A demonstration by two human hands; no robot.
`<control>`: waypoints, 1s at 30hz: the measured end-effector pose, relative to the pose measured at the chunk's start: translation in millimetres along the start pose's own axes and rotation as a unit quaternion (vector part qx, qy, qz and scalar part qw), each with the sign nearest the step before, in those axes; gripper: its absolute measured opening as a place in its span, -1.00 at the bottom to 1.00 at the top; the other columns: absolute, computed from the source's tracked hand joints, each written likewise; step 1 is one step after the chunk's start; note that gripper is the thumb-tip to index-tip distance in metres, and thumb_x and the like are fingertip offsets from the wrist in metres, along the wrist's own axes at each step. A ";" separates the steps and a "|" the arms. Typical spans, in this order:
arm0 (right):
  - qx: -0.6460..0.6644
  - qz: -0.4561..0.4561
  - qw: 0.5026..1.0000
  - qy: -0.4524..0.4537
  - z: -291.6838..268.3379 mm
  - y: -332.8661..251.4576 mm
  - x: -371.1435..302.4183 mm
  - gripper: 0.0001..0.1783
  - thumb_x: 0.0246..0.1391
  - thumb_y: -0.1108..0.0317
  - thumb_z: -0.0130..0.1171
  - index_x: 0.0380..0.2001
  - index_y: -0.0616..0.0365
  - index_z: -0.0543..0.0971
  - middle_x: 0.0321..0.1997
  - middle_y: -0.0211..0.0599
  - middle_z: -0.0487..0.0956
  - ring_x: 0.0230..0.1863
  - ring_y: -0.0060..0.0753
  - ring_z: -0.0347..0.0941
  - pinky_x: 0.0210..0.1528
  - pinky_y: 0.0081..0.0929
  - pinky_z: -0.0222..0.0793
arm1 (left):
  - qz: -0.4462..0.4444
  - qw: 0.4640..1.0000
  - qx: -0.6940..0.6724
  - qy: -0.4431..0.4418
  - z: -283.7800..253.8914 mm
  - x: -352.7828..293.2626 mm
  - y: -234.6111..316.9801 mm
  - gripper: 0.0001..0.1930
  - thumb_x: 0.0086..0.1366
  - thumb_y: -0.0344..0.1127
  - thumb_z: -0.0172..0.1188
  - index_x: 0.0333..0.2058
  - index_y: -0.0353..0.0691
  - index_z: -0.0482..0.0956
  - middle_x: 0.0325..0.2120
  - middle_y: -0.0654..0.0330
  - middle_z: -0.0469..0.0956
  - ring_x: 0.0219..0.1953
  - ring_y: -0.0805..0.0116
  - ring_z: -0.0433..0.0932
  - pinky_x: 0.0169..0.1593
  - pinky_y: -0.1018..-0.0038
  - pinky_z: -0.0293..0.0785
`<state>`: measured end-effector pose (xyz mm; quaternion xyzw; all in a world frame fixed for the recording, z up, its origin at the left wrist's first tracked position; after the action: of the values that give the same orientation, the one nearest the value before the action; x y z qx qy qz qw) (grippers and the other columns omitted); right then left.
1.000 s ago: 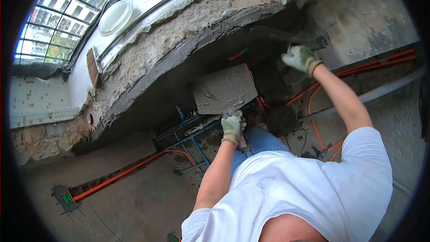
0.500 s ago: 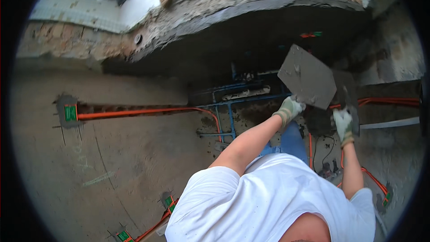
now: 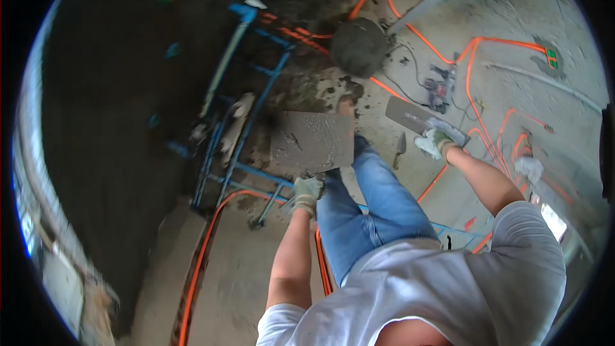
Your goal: Applying and smoothing cement plaster onto a wall and ceiling corner using a trowel and hawk.
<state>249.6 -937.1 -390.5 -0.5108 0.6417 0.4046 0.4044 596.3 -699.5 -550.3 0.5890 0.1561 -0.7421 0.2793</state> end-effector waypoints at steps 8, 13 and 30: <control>-0.368 -0.056 0.912 0.170 -110.1 41.7 282.1 -0.71 0.10 0.32 -0.02 -0.22 0.12 0.64 -0.13 -0.01 0.61 -0.17 -0.13 0.60 -0.18 -0.30 0.50 | 0.341 0.587 0.728 -0.093 -20.2 322.2 -49.5 -0.69 0.26 -0.12 -0.05 -0.22 -0.01 0.66 -0.27 0.19 0.65 -0.27 0.19 0.63 -0.30 0.26 0.48; -0.467 -0.107 0.863 0.162 -130.4 -82.0 356.6 -0.71 0.08 0.37 -0.03 -0.24 0.18 0.64 -0.17 0.03 0.61 -0.17 -0.11 0.61 -0.15 -0.27 0.51 | 0.186 0.349 0.912 -0.114 87.6 344.7 39.5 -0.69 0.27 -0.13 -0.03 -0.15 0.00 0.65 -0.17 0.20 0.64 -0.14 0.22 0.61 -0.13 0.20 0.48; -0.305 -0.130 0.934 0.131 -96.4 -175.3 275.0 -0.64 0.14 0.20 -0.12 -0.22 0.08 0.63 -0.10 -0.04 0.61 -0.09 -0.05 0.56 -0.06 -0.23 0.45 | 0.189 0.732 0.653 0.033 14.1 381.9 23.5 -0.67 0.09 -0.09 0.23 -0.26 -0.21 0.65 -0.18 -0.09 0.59 -0.10 -0.03 0.56 -0.06 0.18 0.50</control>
<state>370.2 -1143.7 -632.2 -0.7371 0.4625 0.4545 0.1903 542.0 -814.2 -911.6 0.6677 -0.4727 -0.5733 -0.0453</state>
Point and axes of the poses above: each hand's wrist, its own x-axis towards the middle knuckle, its own z-axis out of the palm, y = z × x, the point moved 5 cm from there along x, towards the middle knuckle
